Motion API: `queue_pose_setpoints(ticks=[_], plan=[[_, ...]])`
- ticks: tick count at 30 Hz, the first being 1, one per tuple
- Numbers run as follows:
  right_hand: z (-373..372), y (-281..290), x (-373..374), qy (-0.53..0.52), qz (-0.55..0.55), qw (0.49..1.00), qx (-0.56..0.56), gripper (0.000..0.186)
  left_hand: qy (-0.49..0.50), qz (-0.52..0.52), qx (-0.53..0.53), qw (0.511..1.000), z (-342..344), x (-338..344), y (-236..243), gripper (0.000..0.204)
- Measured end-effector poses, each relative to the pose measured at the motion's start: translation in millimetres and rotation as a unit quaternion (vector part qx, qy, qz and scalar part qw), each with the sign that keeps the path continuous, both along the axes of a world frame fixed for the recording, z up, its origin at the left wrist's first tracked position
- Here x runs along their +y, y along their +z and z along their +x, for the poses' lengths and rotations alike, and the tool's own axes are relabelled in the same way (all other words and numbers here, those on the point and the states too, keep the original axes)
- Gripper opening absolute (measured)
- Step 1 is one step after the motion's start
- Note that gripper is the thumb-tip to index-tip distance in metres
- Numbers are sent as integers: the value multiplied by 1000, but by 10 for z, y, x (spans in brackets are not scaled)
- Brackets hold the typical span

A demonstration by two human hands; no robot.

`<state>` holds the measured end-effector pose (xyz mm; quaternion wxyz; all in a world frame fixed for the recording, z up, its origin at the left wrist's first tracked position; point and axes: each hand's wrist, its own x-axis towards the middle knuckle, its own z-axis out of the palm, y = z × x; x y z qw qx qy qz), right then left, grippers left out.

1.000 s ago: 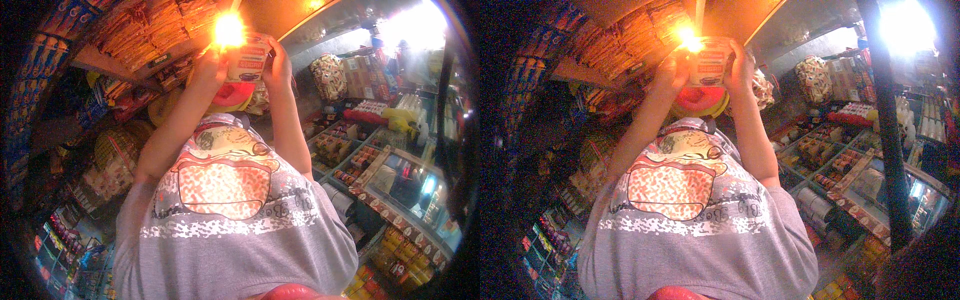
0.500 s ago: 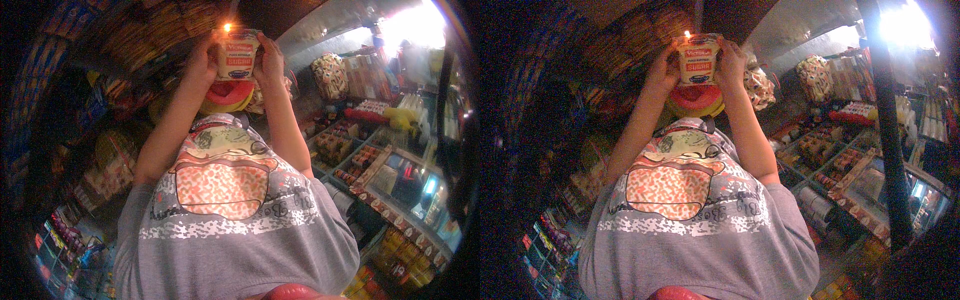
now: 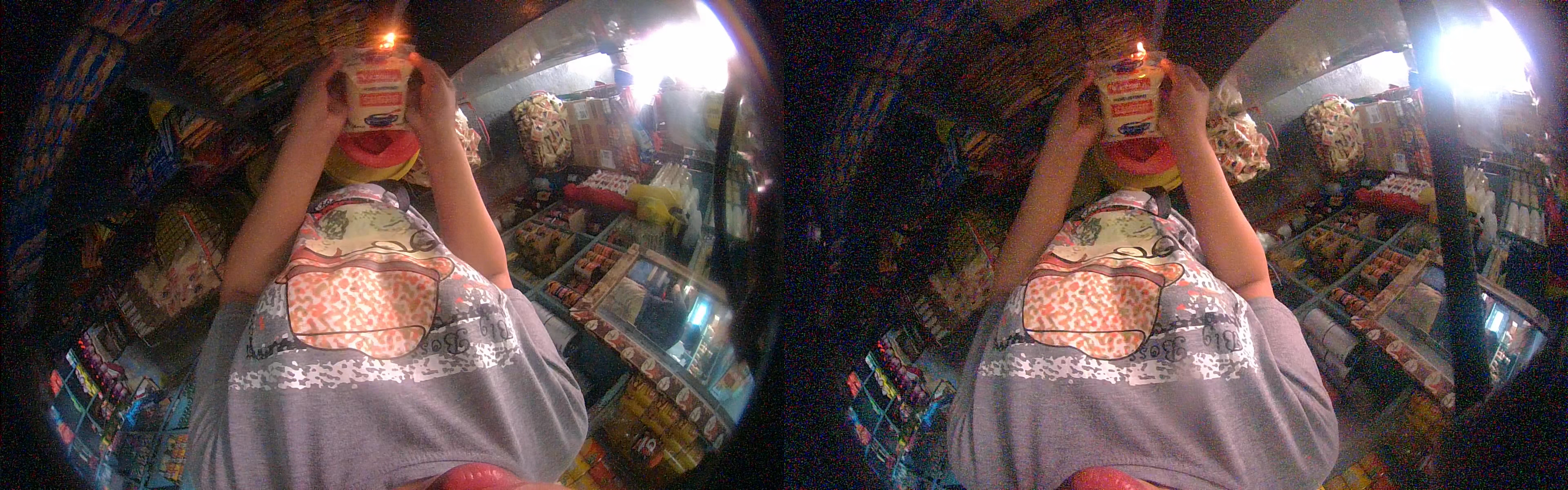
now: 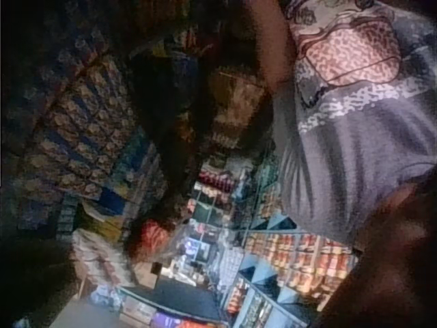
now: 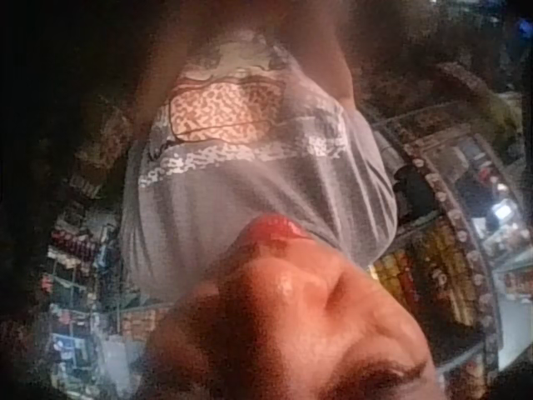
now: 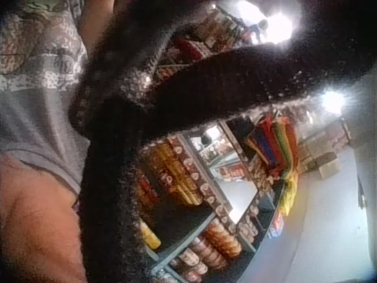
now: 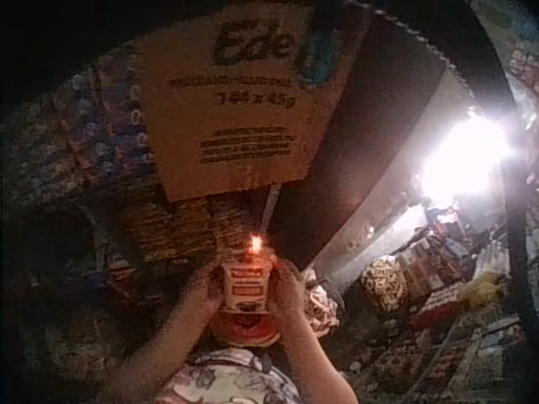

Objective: The person repeatedly picks up small packaged items from a shelf, briefly holds them up, and places them back. The action is repetitive and involves handling multiple identical-looking packages.

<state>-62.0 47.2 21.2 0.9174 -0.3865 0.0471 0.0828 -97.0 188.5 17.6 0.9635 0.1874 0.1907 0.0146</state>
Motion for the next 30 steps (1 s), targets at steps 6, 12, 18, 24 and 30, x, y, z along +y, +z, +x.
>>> queue_pose_setpoints(ticks=[6, 12, 18, 24, 30], plan=[[-124, 160, 149, 14, -13, 1000, 13, 9, 36, 26, 61, 997, -208, 51, 242, 24], [-157, 267, 114, -30, -47, 998, 13, 7, -7, 32, -11, 999, -122, 108, 75, 28], [-76, 248, -10, -42, -37, 998, -3, 9, -36, 64, -57, 996, 27, 34, -60, 19], [-77, 335, -79, -68, -35, 997, 26, 11, -60, 32, -52, 996, 96, -85, 33, 20], [-34, 299, -185, -23, -7, 999, 23, 13, -68, 198, -106, 972, 75, -150, -32, 22]])
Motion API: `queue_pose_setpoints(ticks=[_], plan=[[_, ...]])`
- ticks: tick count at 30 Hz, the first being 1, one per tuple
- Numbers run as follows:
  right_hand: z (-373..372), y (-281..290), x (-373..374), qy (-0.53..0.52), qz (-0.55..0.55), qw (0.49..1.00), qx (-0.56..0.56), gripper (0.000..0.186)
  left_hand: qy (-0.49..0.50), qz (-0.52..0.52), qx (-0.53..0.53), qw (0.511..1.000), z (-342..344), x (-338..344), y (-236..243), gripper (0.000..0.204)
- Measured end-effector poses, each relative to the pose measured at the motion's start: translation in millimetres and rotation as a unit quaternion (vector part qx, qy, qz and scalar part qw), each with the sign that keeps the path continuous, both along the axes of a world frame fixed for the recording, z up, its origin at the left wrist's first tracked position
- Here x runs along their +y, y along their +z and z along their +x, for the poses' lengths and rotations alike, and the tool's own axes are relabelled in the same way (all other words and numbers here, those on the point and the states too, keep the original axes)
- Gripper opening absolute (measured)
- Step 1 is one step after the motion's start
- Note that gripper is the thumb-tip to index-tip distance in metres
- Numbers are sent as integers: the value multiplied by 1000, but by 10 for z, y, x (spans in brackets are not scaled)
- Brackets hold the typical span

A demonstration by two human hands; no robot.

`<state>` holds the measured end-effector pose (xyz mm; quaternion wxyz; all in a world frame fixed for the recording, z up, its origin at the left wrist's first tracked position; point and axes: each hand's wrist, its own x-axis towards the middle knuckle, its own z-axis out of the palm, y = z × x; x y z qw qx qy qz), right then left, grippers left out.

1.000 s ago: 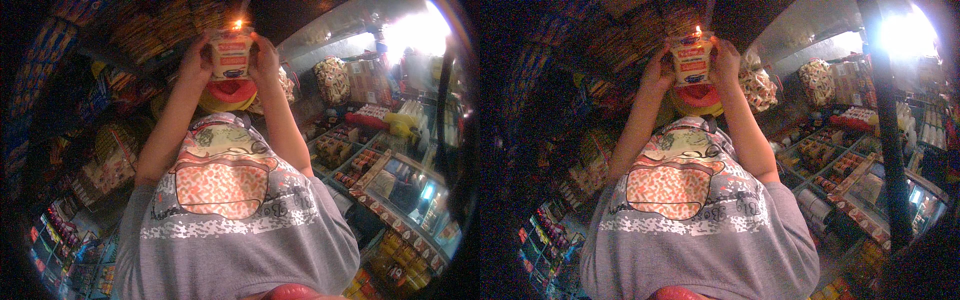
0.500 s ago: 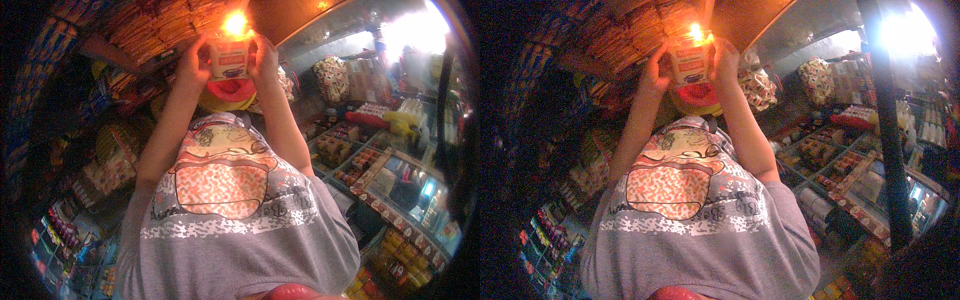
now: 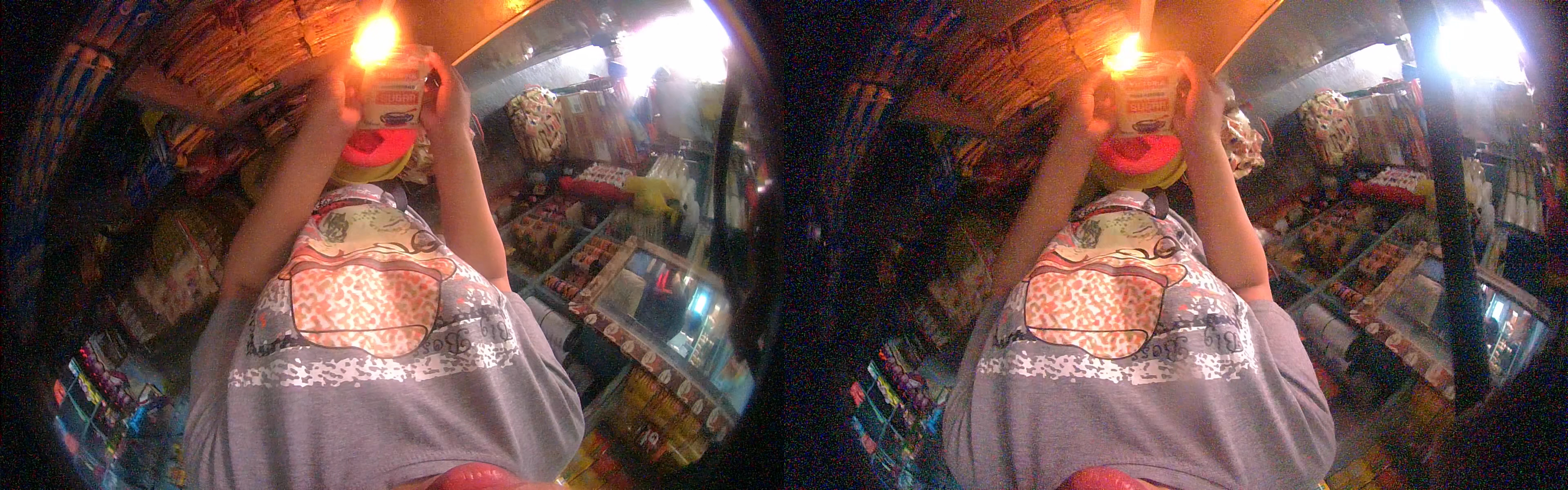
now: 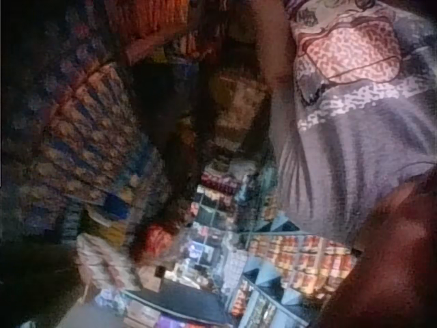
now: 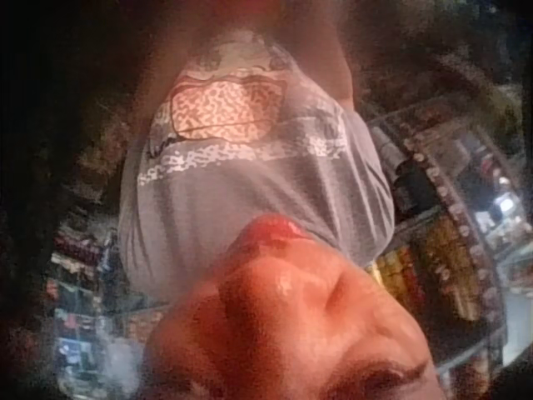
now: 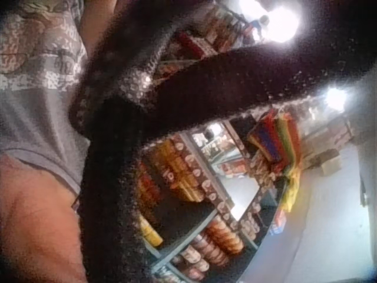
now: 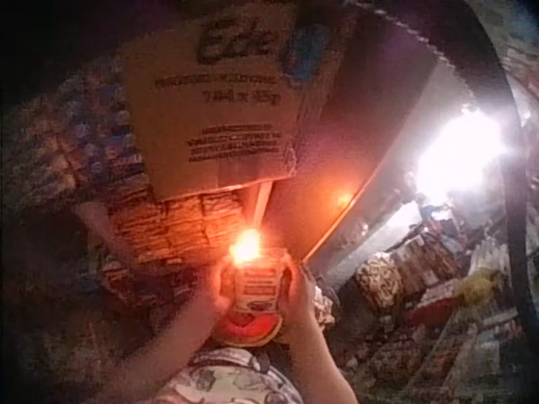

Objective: The person repeatedly picks up small packaged items from a shelf, briefly holds them up, and places them back. The action is repetitive and involves handling multiple identical-looking packages.

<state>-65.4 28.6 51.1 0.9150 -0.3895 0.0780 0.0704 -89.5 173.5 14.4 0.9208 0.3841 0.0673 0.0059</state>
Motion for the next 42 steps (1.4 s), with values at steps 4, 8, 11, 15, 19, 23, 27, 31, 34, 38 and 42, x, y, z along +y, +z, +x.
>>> queue_pose_setpoints(ticks=[4, 8, 11, 15, 19, 23, 27, 31, 34, 38, 42], plan=[[-154, -28, -4, -21, -58, 997, -53, 11, 19, -83, -17, 996, -268, -61, 438, 25], [-503, 166, 365, -25, -176, 968, -179, 12, 24, -25, 56, 998, -504, 32, 595, 21], [-575, 335, 380, 59, -289, 930, -219, 13, 42, 66, 56, 995, -655, 39, 599, 20], [-467, 328, 251, 146, -149, 975, -81, 16, 38, 46, 17, 998, -635, 40, 521, 24], [-718, 357, 130, 110, -218, 951, -192, 30, -25, -93, 11, 995, -570, 63, 478, 29], [-848, 377, -197, 141, -305, 931, -141, 35, -117, 106, -83, 984, -701, -100, 540, 38], [-907, 277, -236, 22, -303, 936, -179, 31, -193, 162, -67, 965, -738, -129, 479, 33], [-970, 380, -299, 22, -309, 935, -172, 32, -158, 198, -124, 959, -689, -247, 646, 30], [-981, 371, -304, -8, -318, 928, -193, 29, -142, 329, -142, 923, -577, -290, 694, 30], [-1032, 377, -422, 32, -289, 944, -159, 41, -173, 284, -137, 933, -599, -337, 746, 30], [-1197, 223, -524, 43, -248, 956, -150, 49, -249, 139, -58, 957, -673, -400, 693, 38]])
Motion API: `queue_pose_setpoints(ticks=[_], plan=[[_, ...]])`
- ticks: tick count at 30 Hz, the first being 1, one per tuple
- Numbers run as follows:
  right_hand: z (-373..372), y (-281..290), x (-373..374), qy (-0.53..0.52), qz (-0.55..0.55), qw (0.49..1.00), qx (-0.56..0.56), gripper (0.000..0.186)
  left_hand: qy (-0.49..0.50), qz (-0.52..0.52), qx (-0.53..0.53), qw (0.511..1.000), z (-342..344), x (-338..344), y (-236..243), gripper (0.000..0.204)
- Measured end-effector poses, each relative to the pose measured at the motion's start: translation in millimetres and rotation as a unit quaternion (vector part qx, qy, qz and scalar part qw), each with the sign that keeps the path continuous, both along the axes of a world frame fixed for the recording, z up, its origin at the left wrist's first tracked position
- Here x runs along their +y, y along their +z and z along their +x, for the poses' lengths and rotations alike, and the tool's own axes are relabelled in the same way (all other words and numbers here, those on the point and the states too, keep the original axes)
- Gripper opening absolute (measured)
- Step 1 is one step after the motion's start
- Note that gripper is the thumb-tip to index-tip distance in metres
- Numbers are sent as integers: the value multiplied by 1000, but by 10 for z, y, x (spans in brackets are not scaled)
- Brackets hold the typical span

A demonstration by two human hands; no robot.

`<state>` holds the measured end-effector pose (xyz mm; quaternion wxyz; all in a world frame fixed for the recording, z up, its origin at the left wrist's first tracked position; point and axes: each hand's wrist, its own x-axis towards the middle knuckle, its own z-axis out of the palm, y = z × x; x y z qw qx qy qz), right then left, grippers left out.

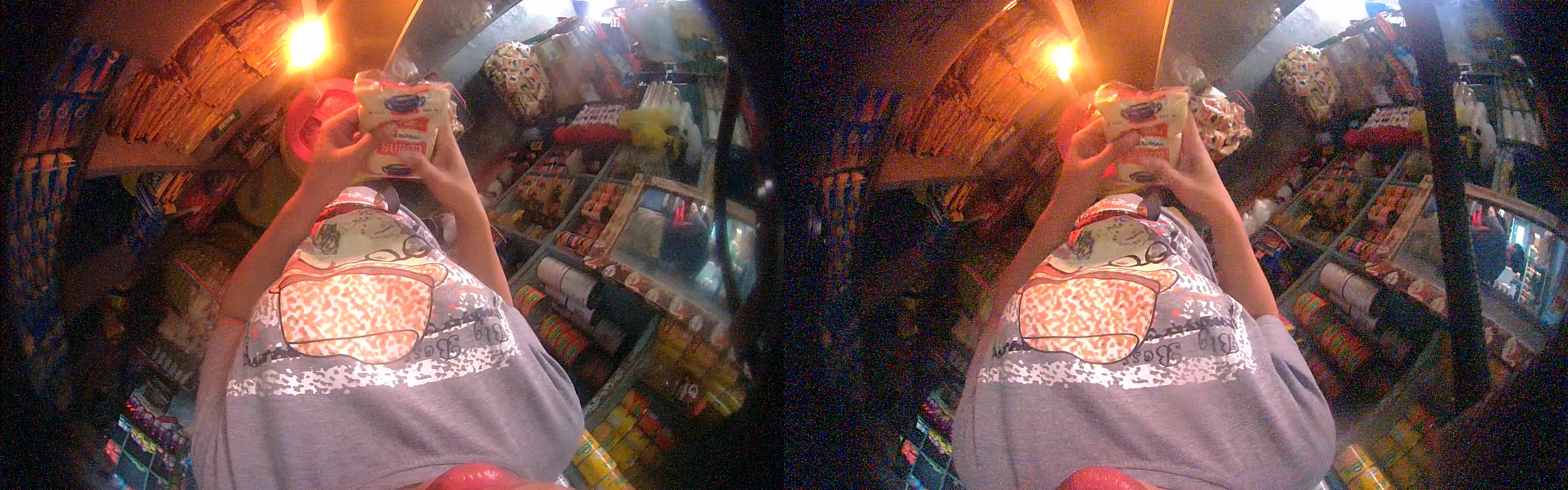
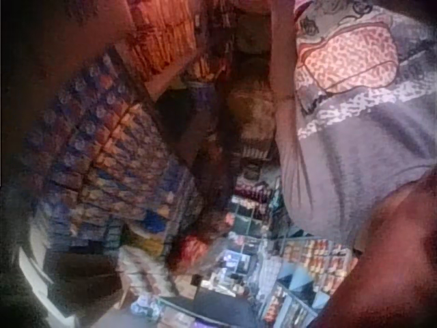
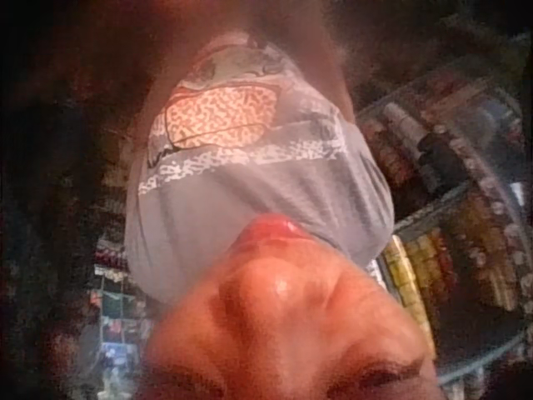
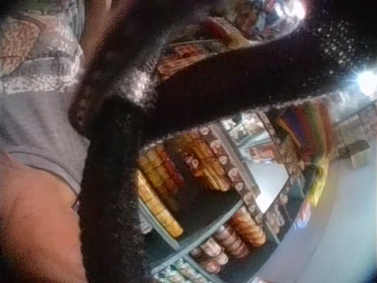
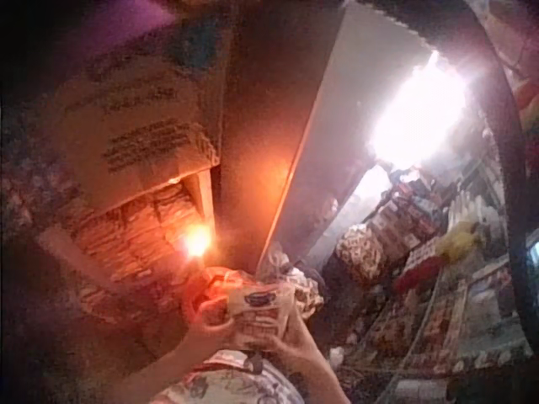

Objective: The person repeatedly picks up small packaged items from a shelf, briefly holds them up, and places them back. The action is repetitive and involves handling multiple identical-looking packages.

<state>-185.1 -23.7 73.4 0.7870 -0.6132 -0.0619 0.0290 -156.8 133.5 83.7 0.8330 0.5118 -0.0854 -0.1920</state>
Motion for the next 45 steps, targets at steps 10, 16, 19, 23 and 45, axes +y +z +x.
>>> queue_pose_setpoints(ticks=[10, 16, 19, 23, 45], plan=[[-301, -261, -344, 24, -74, 994, 71, 53, 0, 172, -113, 979, -189, 78, -342, 47], [65, -332, 41, 86, -173, 981, -4, 37, 121, 225, -141, 956, -237, 360, -161, 27], [173, -366, 247, 82, -193, 978, 3, 27, 169, 264, -142, 939, -249, 404, -161, 24], [265, -522, 304, 80, -212, 973, -37, 25, 188, 216, -132, 949, -173, 438, -321, 18], [348, -405, 207, 36, -58, 996, -52, 11, 122, 210, -103, 964, -104, 575, -399, 13]])
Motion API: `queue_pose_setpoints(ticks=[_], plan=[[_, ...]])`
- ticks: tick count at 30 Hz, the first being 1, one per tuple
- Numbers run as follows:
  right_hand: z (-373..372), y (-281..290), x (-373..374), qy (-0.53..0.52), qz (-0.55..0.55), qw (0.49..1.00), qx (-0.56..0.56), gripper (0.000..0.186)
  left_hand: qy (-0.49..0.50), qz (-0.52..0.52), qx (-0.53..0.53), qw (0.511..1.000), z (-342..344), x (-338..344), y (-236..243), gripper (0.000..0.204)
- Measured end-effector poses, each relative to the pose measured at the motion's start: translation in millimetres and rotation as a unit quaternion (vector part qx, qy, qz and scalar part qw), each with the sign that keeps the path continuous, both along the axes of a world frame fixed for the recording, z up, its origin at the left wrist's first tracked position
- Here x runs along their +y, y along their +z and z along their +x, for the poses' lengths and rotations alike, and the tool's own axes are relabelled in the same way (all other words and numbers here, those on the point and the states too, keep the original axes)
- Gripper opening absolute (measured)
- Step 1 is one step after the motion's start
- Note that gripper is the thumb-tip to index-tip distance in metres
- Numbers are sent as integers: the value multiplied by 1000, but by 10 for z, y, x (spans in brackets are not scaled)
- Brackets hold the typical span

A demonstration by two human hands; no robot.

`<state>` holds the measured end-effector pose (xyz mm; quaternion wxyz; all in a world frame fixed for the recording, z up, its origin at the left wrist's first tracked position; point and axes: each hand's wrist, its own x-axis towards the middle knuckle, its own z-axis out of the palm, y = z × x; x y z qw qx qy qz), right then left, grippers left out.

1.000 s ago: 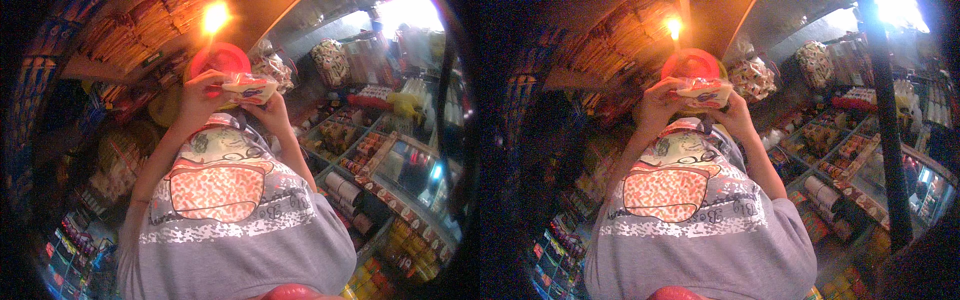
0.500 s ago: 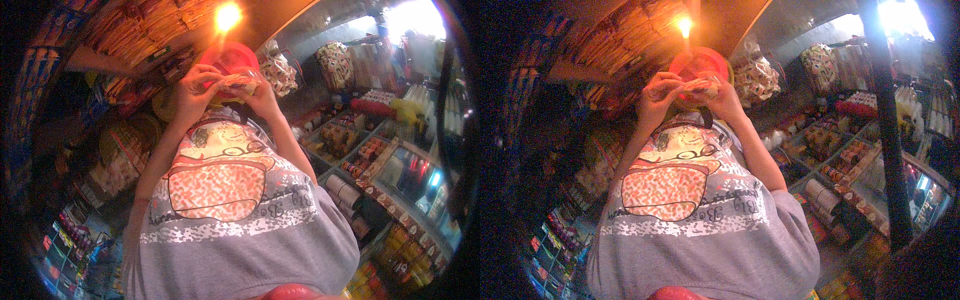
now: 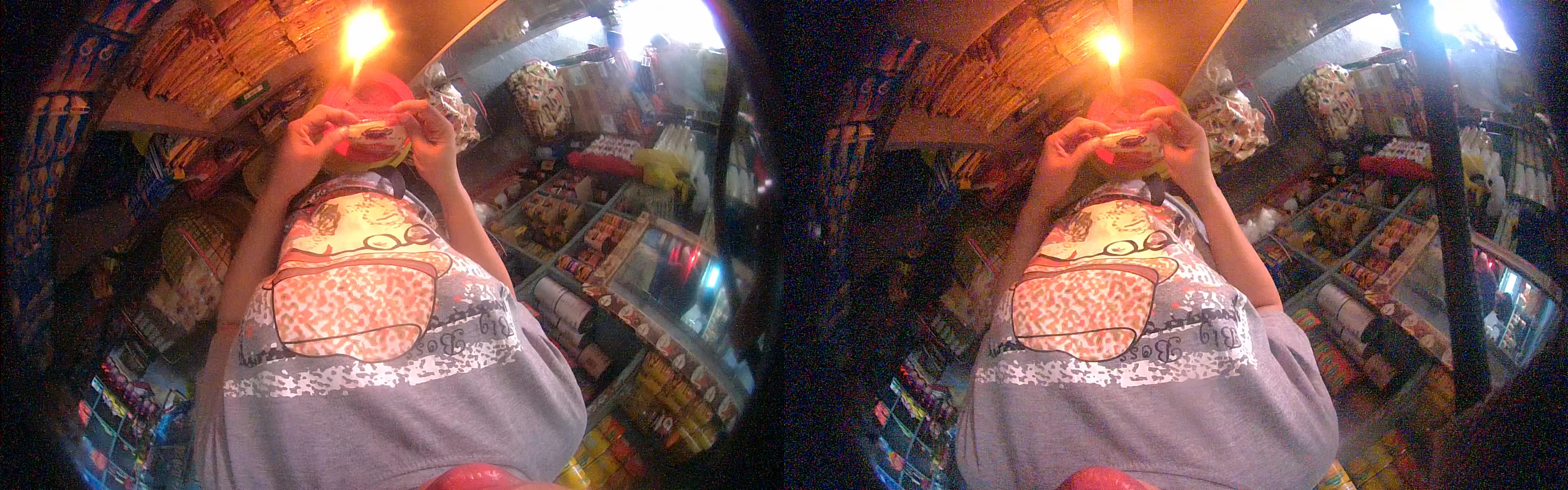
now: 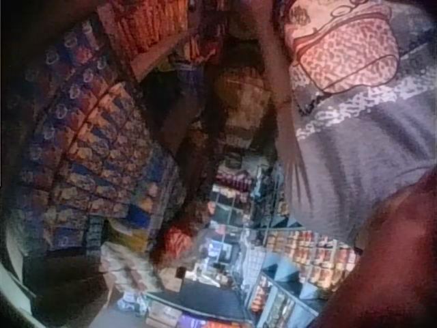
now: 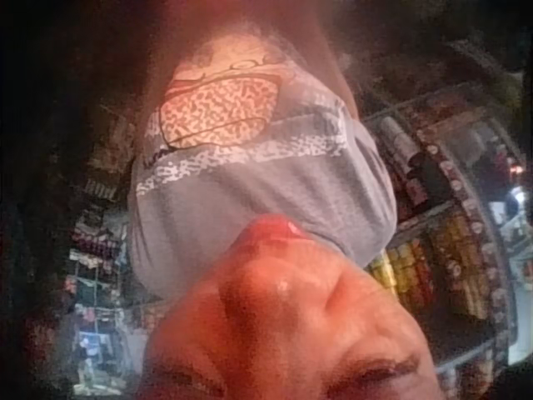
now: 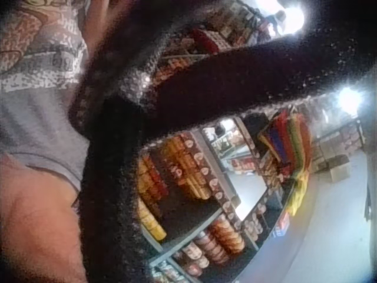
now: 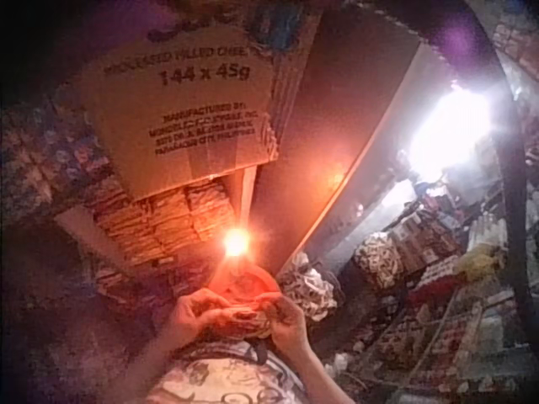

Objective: The person repeatedly picks up small packaged items from a shelf, briefly holds them up, and places them back. The action is repetitive and involves handling multiple identical-looking packages.

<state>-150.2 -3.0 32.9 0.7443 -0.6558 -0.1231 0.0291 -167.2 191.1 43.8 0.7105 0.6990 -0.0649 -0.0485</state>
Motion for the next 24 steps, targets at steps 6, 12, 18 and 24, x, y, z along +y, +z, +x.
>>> queue_pose_setpoints(ticks=[6, 12, 18, 24], plan=[[-2, -16, 26, -2, -124, 990, -71, 16, 83, 168, -87, 978, -19, -57, 10, 18], [23, 136, 82, -13, -289, 948, -135, 15, 97, 265, -106, 953, -27, -62, 75, 11], [50, 217, 91, 44, -131, 990, -16, 8, 60, 16, -31, 998, -39, -88, 70, 11], [421, 360, 319, -49, -96, 992, -63, 9, 110, -339, 64, 932, 231, -214, 130, 20]])
